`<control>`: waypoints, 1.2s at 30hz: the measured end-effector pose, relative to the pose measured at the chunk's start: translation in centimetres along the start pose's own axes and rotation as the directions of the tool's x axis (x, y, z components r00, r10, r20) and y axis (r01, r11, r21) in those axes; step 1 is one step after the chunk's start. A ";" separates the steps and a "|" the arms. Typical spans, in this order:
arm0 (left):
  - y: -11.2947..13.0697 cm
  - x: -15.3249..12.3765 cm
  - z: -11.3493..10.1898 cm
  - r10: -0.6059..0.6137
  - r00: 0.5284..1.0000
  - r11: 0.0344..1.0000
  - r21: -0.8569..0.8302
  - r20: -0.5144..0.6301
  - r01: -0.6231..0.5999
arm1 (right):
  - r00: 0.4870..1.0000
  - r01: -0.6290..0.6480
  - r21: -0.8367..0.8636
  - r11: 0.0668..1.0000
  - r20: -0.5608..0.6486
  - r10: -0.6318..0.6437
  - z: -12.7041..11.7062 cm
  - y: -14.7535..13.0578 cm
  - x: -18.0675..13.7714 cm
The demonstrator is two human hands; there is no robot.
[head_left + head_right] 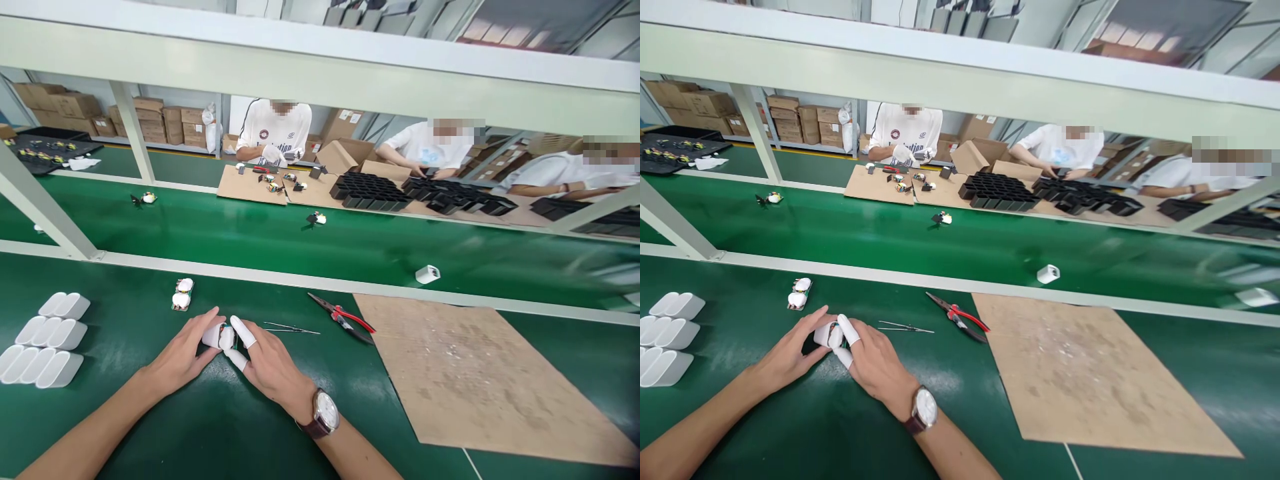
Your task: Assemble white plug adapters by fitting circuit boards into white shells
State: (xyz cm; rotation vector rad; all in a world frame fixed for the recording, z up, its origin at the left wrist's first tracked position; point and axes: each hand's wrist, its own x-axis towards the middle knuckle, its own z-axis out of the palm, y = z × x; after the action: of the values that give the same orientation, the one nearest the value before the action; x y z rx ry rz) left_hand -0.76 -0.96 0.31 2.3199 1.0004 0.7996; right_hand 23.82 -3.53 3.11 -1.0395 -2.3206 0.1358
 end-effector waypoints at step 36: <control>0.3 0.1 -0.5 -0.257 0.950 0.910 -0.286 0.178 0.300 | 0.993 0.097 0.164 0.982 -0.081 -0.084 1.2 0.5 0.3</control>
State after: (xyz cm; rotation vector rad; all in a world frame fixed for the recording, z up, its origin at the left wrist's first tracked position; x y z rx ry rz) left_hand -0.89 -0.96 0.83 1.8836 1.0337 0.6221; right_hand 23.34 -2.84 2.08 -0.8401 -2.2417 0.2486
